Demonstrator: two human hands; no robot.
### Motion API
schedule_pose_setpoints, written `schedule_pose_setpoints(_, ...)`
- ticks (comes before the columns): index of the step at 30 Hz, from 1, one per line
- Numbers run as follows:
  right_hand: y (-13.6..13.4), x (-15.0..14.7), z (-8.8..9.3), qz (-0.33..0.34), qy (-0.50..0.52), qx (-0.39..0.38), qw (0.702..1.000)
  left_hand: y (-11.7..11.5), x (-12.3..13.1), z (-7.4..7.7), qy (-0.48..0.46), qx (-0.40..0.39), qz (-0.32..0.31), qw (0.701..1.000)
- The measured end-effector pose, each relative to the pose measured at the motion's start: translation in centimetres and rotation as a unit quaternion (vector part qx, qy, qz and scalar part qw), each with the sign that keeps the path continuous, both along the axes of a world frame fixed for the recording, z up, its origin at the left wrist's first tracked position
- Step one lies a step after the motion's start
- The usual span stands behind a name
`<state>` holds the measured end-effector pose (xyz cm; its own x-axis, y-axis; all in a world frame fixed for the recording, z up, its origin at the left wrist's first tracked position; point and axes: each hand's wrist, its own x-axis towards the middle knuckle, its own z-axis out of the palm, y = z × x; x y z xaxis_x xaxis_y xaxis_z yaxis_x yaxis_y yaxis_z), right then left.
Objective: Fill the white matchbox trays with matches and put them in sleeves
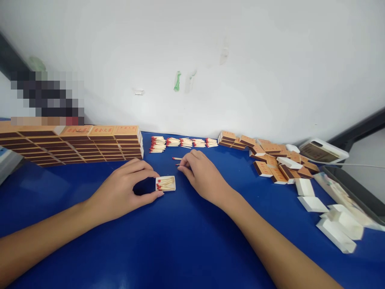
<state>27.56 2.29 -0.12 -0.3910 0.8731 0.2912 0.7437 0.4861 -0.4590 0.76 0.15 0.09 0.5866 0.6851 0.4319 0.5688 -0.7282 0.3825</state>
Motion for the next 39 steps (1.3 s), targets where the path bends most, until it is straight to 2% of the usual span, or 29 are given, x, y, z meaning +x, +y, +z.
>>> schedule_pose_setpoints(3, 0.3, 0.1, -0.3, -0.013, -0.014, 0.024, 1.0, 0.0, 0.0, 0.0, -0.002, 0.002, 0.0, 1.0)
schedule_pose_setpoints(7, 0.3, 0.0, 0.2, -0.004, -0.018, -0.037, 0.999, 0.0, 0.0, 0.0, 0.0, 0.0, 0.004, 1.0)
schedule_pose_setpoints(12, -2.4, -1.8, 2.1, 0.049, 0.024, -0.05, 0.997, 0.0, 0.1, 0.0, -0.003, -0.001, 0.0, 1.0)
schedule_pose_setpoints(16, -3.5, -3.0, 2.5, 0.09, 0.019, -0.046, 0.995, 0.0, 0.1, 0.0, -0.009, 0.0, 0.001, 1.0)
schedule_pose_setpoints(20, -1.5, -1.8, 1.5, 0.009, 0.056, 0.022, 0.998, -0.1, 0.1, 0.0, -0.004, 0.003, -0.006, 1.0)
schedule_pose_setpoints(23, 0.7, -0.3, 0.2, -0.025, 0.029, 0.073, 0.997, -0.2, 0.1, 0.0, -0.002, 0.0, -0.01, 1.0)
schedule_pose_setpoints(28, 2.1, 0.5, -0.9, -0.023, -0.013, 0.046, 0.999, -0.2, 0.0, 0.0, 0.0, -0.002, -0.002, 1.0)
schedule_pose_setpoints(34, -0.1, -0.3, 0.6, 0.0, 0.007, -0.008, 1.0, -0.1, 0.0, 0.0, -0.001, 0.001, 0.008, 1.0)
schedule_pose_setpoints(39, -2.5, -1.2, 2.2, 0.061, 0.019, -0.056, 0.996, -0.1, 0.1, -0.1, -0.005, 0.006, 0.01, 1.0)
